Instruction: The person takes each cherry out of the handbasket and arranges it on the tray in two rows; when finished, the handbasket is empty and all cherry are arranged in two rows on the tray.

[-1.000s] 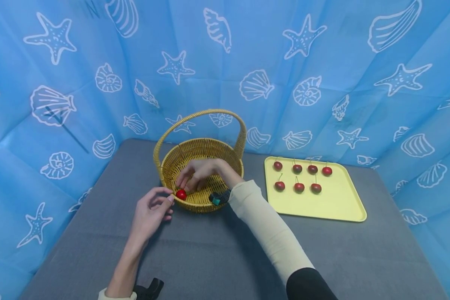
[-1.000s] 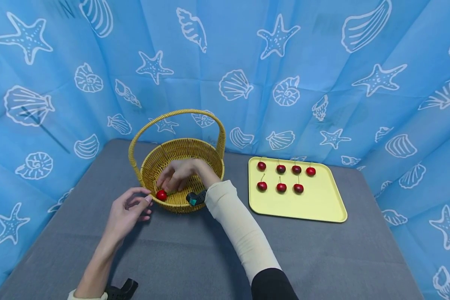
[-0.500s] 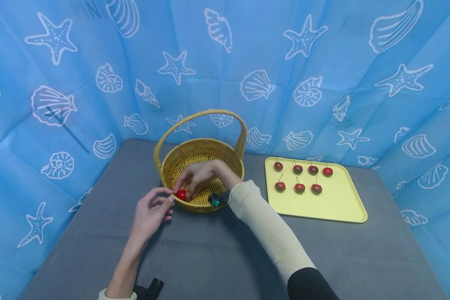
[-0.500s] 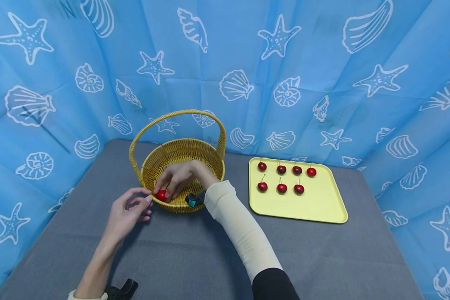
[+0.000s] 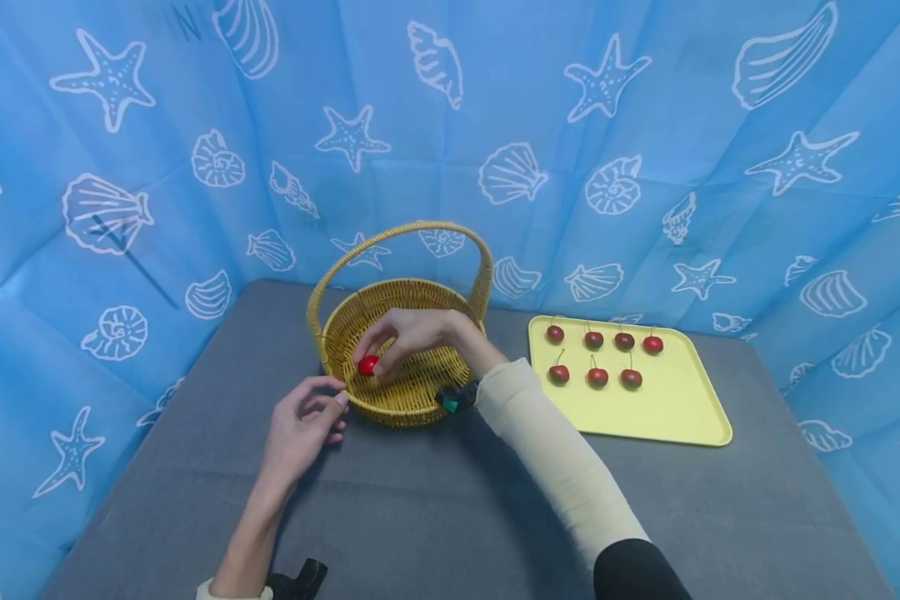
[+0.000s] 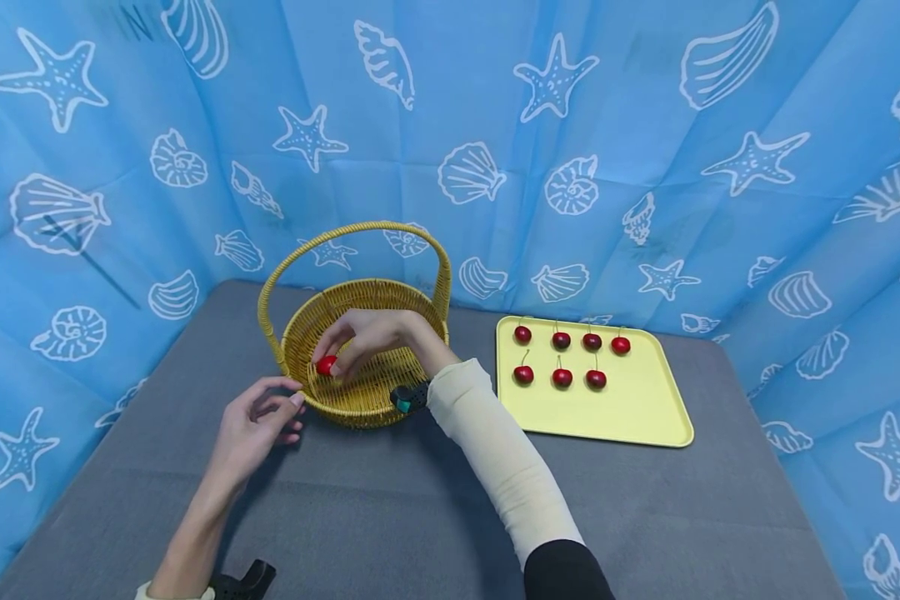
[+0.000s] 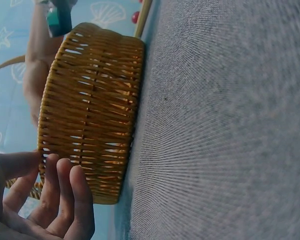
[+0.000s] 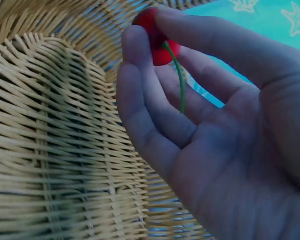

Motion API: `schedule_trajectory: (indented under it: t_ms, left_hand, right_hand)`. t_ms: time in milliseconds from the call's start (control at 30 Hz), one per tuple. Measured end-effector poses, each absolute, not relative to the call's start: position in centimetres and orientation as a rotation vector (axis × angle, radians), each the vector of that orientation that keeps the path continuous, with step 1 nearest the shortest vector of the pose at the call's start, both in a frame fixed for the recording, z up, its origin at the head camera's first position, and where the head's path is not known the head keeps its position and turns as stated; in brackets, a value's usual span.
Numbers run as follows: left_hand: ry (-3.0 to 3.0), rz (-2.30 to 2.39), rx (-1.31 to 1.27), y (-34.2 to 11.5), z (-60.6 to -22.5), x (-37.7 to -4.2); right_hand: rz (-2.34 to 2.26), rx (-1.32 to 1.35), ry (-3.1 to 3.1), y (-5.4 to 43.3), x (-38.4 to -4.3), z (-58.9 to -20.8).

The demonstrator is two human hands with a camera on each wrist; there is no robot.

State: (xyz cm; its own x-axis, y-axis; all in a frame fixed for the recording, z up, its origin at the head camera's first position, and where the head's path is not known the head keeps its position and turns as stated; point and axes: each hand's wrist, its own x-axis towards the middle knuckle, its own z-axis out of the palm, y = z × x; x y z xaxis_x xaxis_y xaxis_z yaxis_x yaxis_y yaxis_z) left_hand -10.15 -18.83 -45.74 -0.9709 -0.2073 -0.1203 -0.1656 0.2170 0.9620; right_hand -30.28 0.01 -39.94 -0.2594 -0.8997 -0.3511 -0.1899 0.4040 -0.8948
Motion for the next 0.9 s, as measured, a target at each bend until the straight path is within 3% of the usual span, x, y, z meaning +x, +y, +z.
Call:
schedule_trajectory:
  t_ms: [400,900]
  left_hand:
    - [-2.43,-1.898,0.344,-18.9,-45.8,-10.0]
    - [-2.41,-1.923,0.351,-18.8,-45.6,-10.1]
  right_hand:
    - [-0.976,-1.107,1.825,4.3,-30.4,-37.5]
    - [-1.058,-1.077,1.855,14.3,-29.5,-35.5]
